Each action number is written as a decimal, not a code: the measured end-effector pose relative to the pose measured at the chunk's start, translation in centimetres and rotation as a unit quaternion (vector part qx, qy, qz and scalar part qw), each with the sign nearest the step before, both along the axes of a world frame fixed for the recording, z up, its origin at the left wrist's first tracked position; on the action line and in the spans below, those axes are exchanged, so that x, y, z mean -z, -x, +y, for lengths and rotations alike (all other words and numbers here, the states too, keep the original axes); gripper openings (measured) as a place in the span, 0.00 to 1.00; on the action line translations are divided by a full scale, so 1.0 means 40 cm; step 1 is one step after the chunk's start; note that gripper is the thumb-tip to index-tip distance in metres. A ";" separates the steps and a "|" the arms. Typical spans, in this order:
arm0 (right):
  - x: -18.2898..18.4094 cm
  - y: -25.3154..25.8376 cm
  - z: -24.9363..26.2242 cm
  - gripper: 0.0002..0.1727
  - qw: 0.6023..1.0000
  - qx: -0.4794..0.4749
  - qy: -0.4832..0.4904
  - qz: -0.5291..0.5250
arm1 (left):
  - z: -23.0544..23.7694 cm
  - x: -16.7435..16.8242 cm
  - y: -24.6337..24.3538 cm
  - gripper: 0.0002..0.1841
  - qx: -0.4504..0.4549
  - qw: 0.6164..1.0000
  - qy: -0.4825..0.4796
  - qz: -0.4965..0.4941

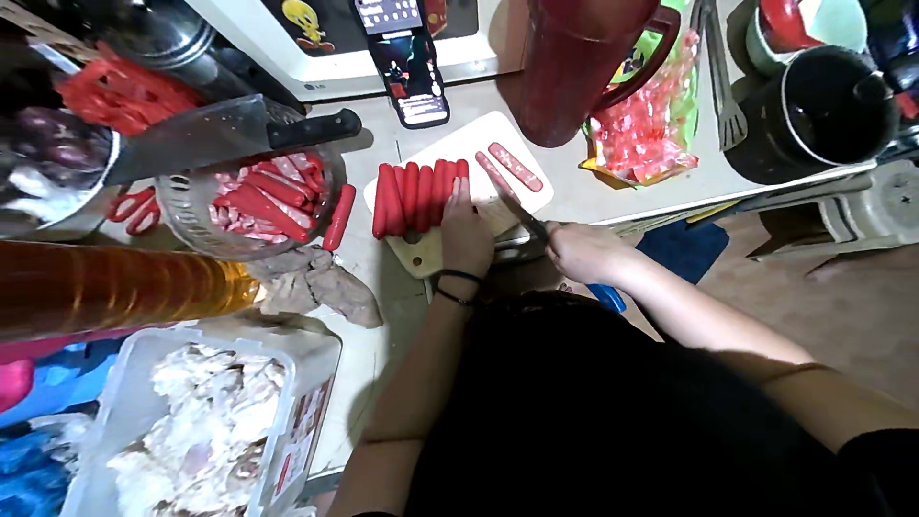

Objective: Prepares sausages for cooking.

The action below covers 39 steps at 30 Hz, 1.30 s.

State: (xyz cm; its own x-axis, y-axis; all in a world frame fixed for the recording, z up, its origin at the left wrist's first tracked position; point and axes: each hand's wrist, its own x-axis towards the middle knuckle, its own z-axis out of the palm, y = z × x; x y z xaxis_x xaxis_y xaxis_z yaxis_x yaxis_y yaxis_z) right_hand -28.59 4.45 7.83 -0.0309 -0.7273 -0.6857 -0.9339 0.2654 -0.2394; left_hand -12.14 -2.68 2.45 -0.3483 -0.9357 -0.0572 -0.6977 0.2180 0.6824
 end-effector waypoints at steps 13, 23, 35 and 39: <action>0.034 -0.005 -0.014 0.15 0.996 0.053 0.060 -0.039 | 0.021 0.081 -0.021 0.29 0.048 0.986 0.117 0.108; 0.028 -0.005 -0.065 0.15 0.995 0.059 0.040 -0.067 | 0.019 0.090 0.034 0.31 0.076 0.988 0.011 0.131; -0.014 -0.026 -0.109 0.14 0.997 0.029 0.065 -0.001 | -0.052 0.146 0.060 0.31 0.074 0.993 0.095 -0.017; -0.012 -0.021 -0.109 0.12 0.997 0.017 0.072 -0.007 | -0.050 0.164 0.066 0.31 0.068 0.991 0.115 -0.019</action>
